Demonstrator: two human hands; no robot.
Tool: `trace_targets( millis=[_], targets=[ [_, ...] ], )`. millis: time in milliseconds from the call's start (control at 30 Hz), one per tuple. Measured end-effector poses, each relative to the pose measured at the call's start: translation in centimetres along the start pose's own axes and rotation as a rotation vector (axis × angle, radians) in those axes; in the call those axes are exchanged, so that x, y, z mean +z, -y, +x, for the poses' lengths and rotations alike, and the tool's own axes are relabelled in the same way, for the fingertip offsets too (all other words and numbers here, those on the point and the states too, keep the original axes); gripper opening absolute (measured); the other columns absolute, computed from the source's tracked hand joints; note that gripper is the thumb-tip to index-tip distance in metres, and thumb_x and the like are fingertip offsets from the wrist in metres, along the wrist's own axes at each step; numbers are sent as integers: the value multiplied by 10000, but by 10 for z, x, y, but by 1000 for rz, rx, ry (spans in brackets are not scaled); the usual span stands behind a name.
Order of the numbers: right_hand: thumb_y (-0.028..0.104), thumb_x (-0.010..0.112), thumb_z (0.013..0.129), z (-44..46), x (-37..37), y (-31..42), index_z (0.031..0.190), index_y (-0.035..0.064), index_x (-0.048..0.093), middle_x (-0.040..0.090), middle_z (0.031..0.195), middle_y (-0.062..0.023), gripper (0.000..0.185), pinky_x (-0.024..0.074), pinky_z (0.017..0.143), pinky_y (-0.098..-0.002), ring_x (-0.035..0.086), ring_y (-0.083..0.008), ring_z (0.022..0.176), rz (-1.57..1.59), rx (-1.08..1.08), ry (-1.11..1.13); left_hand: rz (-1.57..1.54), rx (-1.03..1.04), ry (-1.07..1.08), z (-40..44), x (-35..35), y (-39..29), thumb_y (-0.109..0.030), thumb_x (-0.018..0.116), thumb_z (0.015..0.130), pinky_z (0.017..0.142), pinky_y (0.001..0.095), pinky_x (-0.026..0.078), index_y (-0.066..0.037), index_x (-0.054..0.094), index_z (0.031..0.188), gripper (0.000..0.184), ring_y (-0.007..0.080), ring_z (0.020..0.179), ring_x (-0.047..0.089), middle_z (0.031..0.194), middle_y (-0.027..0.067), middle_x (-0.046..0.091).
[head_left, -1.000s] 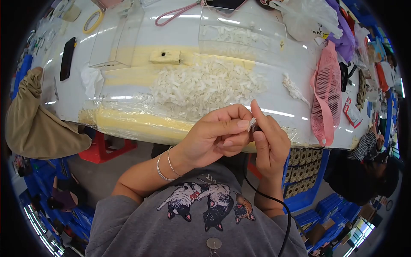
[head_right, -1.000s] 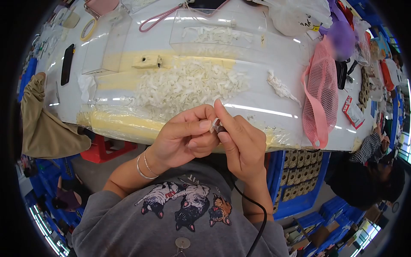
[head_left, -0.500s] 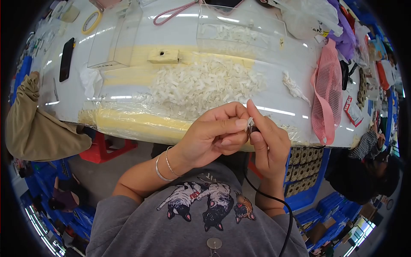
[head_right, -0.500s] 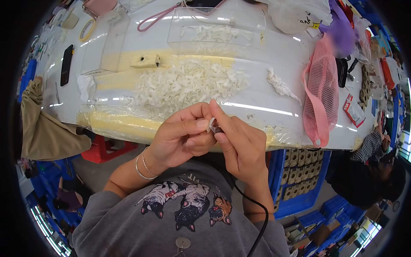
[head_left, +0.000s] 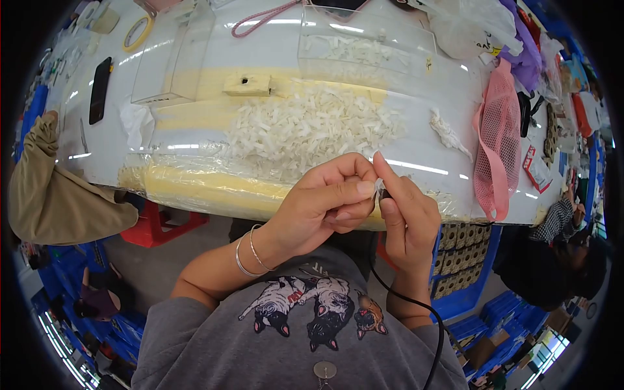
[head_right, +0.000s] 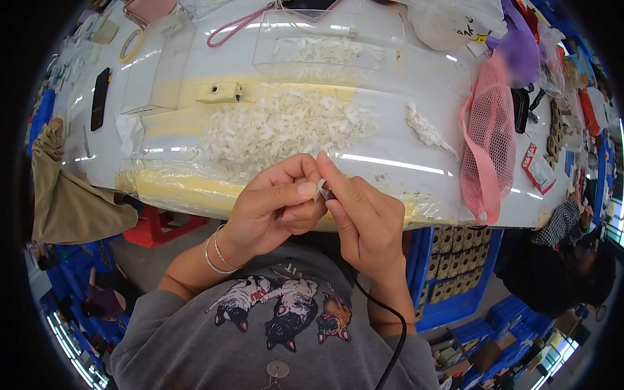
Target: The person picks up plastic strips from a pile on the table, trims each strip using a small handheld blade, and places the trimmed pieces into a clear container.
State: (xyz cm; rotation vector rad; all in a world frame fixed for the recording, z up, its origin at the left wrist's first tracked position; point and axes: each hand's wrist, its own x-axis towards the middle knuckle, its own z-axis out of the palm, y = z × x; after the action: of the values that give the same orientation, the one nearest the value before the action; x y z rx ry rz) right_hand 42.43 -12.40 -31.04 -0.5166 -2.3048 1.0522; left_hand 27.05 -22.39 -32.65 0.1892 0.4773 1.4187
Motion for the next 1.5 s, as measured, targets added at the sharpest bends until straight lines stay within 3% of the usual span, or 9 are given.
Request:
trace_targets(
  millis=[433,500,633,733,933,1133,1233,1367,1500],
  targets=[
    [48,633,929,-1,8,-8,1356,-11,622,562,696,-103,431,425,529,-340,540,-224,561,-13,-68,-53,18,7,-25,-2,0,3,-221,558,1046,524,202,242,-83,505,1024,150,22,594,331,704,-62,404],
    [50,633,940,-2,10,-13,1356,-9,622,572,722,-89,420,417,540,-313,538,-189,582,-77,-45,-117,26,0,-12,-1,-2,4,-222,567,1041,526,203,243,-83,508,1024,152,23,598,335,710,-60,409],
    [40,656,943,-11,10,-12,1292,-10,656,591,794,-45,353,388,579,-246,518,-100,655,236,245,-201,149,41,-43,-2,5,5,-176,546,1033,535,210,264,-59,494,1018,129,43,589,335,693,-37,411],
    [23,688,925,-16,8,-7,1180,-10,689,588,841,-13,257,360,615,-203,494,-56,714,480,307,-205,251,90,-56,-2,2,8,-199,559,1036,541,205,259,-64,501,1024,147,35,603,337,713,-46,418],
    [11,674,946,-6,16,-9,1046,-19,693,589,836,9,106,340,610,-189,464,-39,698,610,208,-227,154,17,-26,0,0,12,-222,572,1037,529,200,247,-76,509,1025,159,30,606,350,725,-43,443],
    [39,674,957,2,9,-5,998,-10,684,570,809,23,64,347,598,-203,445,-30,683,431,454,-288,31,-27,6,-5,-4,9,-137,550,1006,503,215,370,-44,495,996,108,92,620,486,781,71,534],
    [56,721,919,9,-4,-21,988,1,684,541,781,28,96,335,589,-207,437,-31,682,144,536,-258,-9,7,1,-9,-7,7,-110,550,985,483,234,453,-31,488,946,107,150,660,580,878,150,587],
    [67,757,853,17,-3,-26,969,15,674,589,823,-56,152,458,620,-290,560,-146,663,-164,416,-64,-11,31,-18,-12,-20,10,-79,571,962,461,245,490,-31,482,890,124,176,695,620,962,191,601],
    [74,748,854,23,12,-28,939,21,649,630,881,-77,140,512,673,-339,644,-210,724,-221,480,-119,-18,30,-28,-15,-23,4,-47,611,934,474,226,468,-47,479,880,143,143,700,603,960,167,599]
  ],
)
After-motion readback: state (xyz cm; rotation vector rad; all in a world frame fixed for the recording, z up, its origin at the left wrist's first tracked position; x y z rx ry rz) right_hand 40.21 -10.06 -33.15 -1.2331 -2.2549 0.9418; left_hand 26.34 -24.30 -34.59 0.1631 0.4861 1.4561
